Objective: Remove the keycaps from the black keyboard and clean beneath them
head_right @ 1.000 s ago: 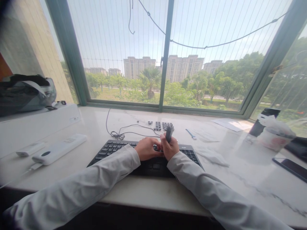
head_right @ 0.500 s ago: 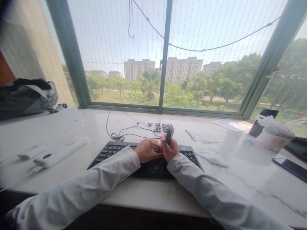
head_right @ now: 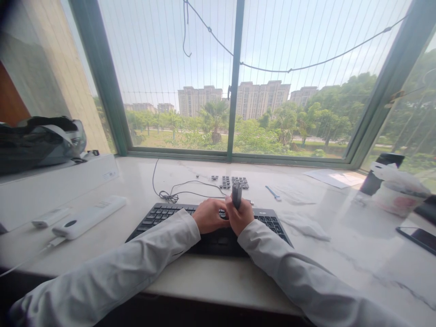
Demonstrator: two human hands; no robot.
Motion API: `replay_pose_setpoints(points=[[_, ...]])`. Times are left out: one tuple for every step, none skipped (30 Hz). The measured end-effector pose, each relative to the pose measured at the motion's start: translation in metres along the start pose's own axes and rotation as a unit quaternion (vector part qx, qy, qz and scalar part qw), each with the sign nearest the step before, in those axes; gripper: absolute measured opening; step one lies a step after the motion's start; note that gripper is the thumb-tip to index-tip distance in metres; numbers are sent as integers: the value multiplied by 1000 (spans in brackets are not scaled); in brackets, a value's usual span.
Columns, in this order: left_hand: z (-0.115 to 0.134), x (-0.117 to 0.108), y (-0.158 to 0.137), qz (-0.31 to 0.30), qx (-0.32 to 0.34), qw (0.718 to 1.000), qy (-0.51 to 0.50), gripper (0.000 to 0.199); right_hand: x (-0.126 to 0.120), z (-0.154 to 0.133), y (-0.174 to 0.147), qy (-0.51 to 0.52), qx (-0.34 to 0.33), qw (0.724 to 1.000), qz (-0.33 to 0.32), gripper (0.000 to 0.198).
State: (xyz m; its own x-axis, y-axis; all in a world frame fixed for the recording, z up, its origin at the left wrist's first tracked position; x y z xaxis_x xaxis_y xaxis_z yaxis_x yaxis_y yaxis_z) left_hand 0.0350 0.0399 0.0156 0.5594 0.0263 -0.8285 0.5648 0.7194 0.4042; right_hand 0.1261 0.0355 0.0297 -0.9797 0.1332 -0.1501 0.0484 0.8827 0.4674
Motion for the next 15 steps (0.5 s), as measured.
replay_pose_setpoints(points=[[0, 0, 0, -2, 0, 1000, -3, 25, -1, 0, 0, -3, -1, 1000, 3, 37], [0, 0, 0, -3, 0, 1000, -4, 26, -1, -1, 0, -8, -3, 1000, 7, 38], [0, 0, 0, -1, 1, 1000, -6, 27, -1, -1, 1, -14, -6, 1000, 10, 39], [0, 0, 0, 2, 4, 1000, -8, 27, -2, -1, 1, -21, -8, 1000, 13, 39], [0, 0, 0, 5, 6, 1000, -9, 27, -2, -1, 1, -27, -10, 999, 14, 40], [-1, 0, 1, 8, 9, 1000, -11, 27, -2, -1, 1, -33, -11, 999, 15, 40], [-1, 0, 1, 11, 11, 1000, -13, 27, -2, 0, 1, -36, -12, 999, 16, 40], [-1, 1, 1, 12, 14, 1000, -15, 26, -2, 0, 1, -39, -14, 999, 18, 40], [-1, 1, 1, 14, 16, 1000, -17, 26, -2, 0, 1, -40, -15, 999, 19, 40], [-1, 1, 1, 16, 17, 1000, -18, 26, -2, 1, 1, -41, -15, 999, 18, 40], [-1, 1, 1, 18, 18, 999, -19, 25, -2, 2, 1, -42, -16, 999, 17, 40], [-1, 0, 1, 21, 19, 999, -20, 25, -2, 3, 2, -42, -16, 999, 15, 40], [0, 0, 1, 23, 19, 999, -21, 25, -1, 4, 2, -43, -15, 999, 13, 39], [0, -1, 1, 26, 20, 999, -23, 24, -1, 5, 2, -43, -13, 999, 11, 39], [1, -2, 1, 29, 21, 999, -25, 24, -1, 7, 2, -45, -12, 999, 10, 39]])
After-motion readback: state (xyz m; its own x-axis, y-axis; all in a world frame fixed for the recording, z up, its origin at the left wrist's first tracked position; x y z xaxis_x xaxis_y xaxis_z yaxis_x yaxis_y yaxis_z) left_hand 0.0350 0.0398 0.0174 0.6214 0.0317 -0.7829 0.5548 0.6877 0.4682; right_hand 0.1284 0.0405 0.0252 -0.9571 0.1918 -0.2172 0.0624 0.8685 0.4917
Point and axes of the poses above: each hand's wrist, its own y-axis towards the middle knuckle, its own x-axis out of the palm, z = x × y, the point moved 9 cm from there along y, towards the middle knuckle, and after that the axes turned 8 degrees about x, right-handed, at the moved point
